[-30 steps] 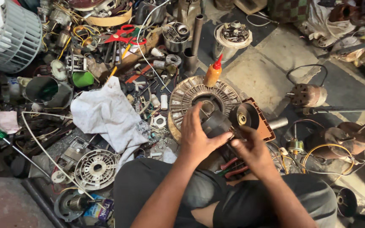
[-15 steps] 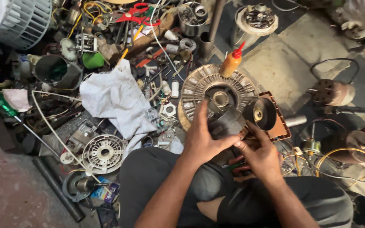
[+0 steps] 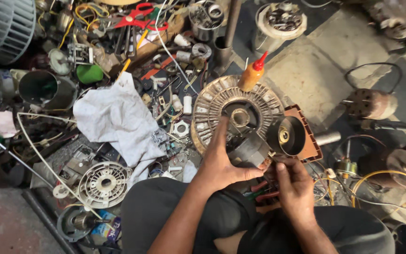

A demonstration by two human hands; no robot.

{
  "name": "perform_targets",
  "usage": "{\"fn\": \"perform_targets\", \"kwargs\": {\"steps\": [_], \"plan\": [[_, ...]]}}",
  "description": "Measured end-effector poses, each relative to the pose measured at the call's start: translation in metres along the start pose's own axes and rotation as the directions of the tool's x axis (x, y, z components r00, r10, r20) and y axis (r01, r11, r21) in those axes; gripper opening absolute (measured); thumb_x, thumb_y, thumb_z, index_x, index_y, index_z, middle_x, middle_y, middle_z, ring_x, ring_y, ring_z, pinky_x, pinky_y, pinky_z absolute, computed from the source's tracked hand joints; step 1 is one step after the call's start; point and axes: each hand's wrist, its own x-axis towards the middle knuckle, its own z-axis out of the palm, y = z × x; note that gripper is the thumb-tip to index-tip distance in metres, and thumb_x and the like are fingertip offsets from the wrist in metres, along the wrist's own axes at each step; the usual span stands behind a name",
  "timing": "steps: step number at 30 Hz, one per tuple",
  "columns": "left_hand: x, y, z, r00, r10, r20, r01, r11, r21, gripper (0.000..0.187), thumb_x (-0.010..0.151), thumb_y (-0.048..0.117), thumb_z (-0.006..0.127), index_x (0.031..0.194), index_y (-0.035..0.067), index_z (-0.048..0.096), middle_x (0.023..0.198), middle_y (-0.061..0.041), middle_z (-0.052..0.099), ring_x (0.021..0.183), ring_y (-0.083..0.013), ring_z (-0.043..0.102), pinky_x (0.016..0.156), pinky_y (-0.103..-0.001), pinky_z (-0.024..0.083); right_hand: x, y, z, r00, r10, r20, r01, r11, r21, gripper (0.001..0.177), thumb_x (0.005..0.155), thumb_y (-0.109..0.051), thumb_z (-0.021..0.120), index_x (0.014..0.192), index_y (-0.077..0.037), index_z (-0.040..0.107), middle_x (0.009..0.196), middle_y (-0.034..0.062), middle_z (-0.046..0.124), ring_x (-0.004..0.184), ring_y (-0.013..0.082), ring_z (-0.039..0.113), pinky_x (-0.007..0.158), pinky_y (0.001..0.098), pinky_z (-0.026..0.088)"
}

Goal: The person disassembles an electric motor by hand, removes the rotor, applies oil from a bottle to the bearings and shaft, and then reassembles the motor housing.

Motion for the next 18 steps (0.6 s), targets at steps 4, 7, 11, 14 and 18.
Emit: {"fn": "perform_targets", "kwargs": {"steps": [4,7,11,14,18], "plan": [[0.008,0.004,-0.007,0.956,-0.220,0.194,0.233,0.971,-0.051,0.123,0.055,0.051,0.094,0.155,0.000,0.042,0.146,-0.023,0.060,0.136,-0.0339,0.061,0.114,-0.040,0.047,-0.002,-0.001,-0.004,0.999,0.034,0.005,-0.034,0.999,-0.018,0.021,0.104,-0.012,0.056,0.118,0.002,0.063,0.100,0.0102,0.074,0.089,0.0151,0.071,0.082,0.0289,0.058],[0.013,0.004,-0.013,0.968,-0.151,0.202,0.152,0.988,0.014,0.105,0.061,0.052,0.095,0.146,0.004,0.058,0.145,-0.019,0.066,0.135,-0.0324,0.066,0.115,-0.040,0.051,-0.001,-0.007,-0.004,1.000,0.025,-0.010,-0.026,0.998,-0.060,0.022,0.105,-0.012,0.057,0.120,0.003,0.062,0.107,0.0116,0.073,0.094,0.0156,0.069,0.086,0.0297,0.056],[0.010,0.006,-0.013,0.957,-0.218,0.194,0.211,0.976,0.054,0.106,0.061,0.054,0.093,0.145,0.001,0.057,0.142,-0.020,0.064,0.133,-0.0352,0.063,0.112,-0.042,0.048,-0.003,-0.023,-0.001,0.993,0.109,0.055,-0.112,0.992,0.052,0.036,0.100,-0.022,0.058,0.130,-0.002,0.054,0.120,0.0080,0.068,0.103,0.0160,0.068,0.087,0.0303,0.057],[-0.002,0.008,-0.009,0.967,-0.188,0.169,0.205,0.975,-0.086,0.104,0.066,0.054,0.089,0.148,0.001,0.054,0.141,-0.020,0.063,0.133,-0.0358,0.062,0.113,-0.044,0.048,-0.005,-0.021,0.004,0.989,0.076,0.131,-0.085,0.994,0.066,0.051,0.096,-0.024,0.064,0.139,-0.005,0.046,0.129,0.0065,0.063,0.108,0.0173,0.066,0.082,0.0328,0.060],[-0.010,0.011,-0.005,0.996,-0.023,0.084,0.021,0.999,0.026,0.090,0.078,0.050,0.090,0.148,0.006,0.055,0.149,-0.019,0.060,0.142,-0.0348,0.060,0.121,-0.044,0.049,-0.008,-0.002,0.005,1.000,-0.003,0.023,0.002,0.998,0.057,0.038,0.109,-0.024,0.058,0.138,0.000,0.056,0.115,0.0091,0.065,0.099,0.0118,0.060,0.084,0.0250,0.051]]}}
